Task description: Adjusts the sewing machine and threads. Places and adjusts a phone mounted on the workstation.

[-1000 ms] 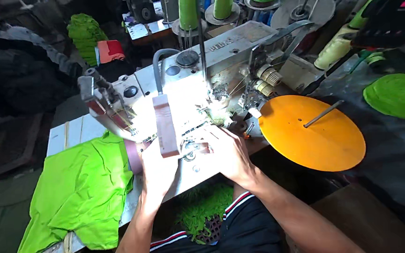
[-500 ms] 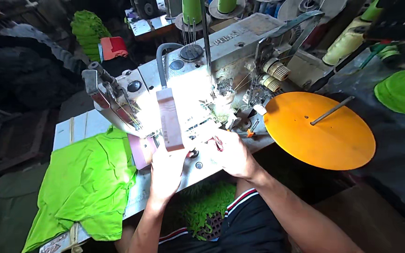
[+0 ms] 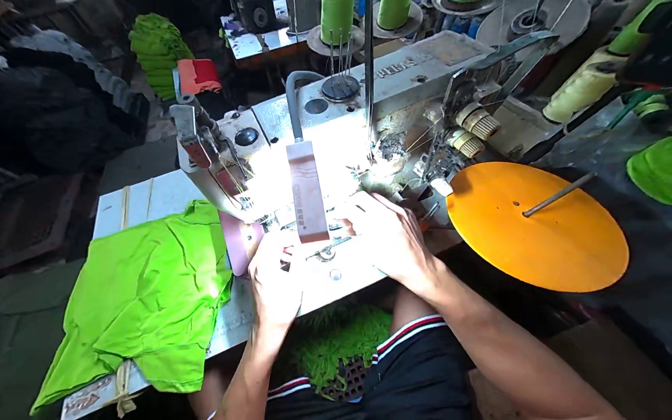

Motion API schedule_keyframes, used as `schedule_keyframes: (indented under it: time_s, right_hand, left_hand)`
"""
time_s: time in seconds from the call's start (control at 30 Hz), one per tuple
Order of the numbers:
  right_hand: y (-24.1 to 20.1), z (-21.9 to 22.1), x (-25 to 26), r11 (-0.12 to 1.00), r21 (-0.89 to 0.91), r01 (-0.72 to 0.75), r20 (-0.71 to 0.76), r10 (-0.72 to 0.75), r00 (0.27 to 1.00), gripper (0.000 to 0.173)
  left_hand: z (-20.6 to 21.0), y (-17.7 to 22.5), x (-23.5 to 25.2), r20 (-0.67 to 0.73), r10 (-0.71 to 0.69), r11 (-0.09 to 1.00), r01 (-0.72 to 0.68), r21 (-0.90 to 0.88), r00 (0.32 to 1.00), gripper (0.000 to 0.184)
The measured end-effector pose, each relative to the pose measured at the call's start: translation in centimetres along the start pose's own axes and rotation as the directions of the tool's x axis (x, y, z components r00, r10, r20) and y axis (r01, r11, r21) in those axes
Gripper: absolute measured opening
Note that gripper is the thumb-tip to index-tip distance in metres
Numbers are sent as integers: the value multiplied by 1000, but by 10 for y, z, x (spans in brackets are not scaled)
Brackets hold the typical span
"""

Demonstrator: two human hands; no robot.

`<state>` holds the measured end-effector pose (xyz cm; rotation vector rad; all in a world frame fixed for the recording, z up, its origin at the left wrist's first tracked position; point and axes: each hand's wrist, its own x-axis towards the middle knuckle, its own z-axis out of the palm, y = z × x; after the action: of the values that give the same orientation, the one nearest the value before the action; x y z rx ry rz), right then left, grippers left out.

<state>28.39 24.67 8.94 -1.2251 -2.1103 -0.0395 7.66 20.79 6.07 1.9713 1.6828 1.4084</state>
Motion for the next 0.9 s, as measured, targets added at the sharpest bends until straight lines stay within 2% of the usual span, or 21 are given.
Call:
schedule_keyframes:
  time_s: [0.07, 0.13, 0.2, 0.3, 0.47, 0.63, 0.77, 0.9]
  right_hand:
    - [1, 6, 10, 982, -181, 42, 86, -27, 996, 20]
    - [-2, 10, 17, 959, -275, 64, 171, -17, 985, 26]
    - [-7, 8, 26, 945, -315, 89, 255, -6, 967, 28]
    - [-15, -2, 38, 951, -309, 24, 356, 92, 930, 26]
    - [-9, 0, 46, 985, -163, -63, 274, 106, 956, 27]
    - [-14, 5, 40, 985, -173, -6, 162, 34, 986, 27]
    - [-18, 7, 38, 968, -249, 11, 265, 57, 962, 23]
    - [-11, 10, 39, 973, -218, 70, 212, -23, 977, 19]
  left_hand:
    - [1, -8, -4, 18, 79, 989, -81, 125, 997, 15]
    - [3, -12, -8, 84, 85, 971, -102, 218, 993, 20]
    - [6, -14, -11, 111, 91, 949, -120, 291, 990, 23]
    - [5, -21, -15, 124, 103, 917, -142, 372, 987, 26]
    - [4, -24, -15, 116, 191, 871, -223, 438, 975, 27]
    - [5, -28, -17, 114, 201, 881, -230, 414, 973, 26]
    - [5, -30, -21, 114, 202, 895, -231, 381, 973, 24]
    - [5, -32, -21, 105, 206, 908, -230, 352, 973, 24]
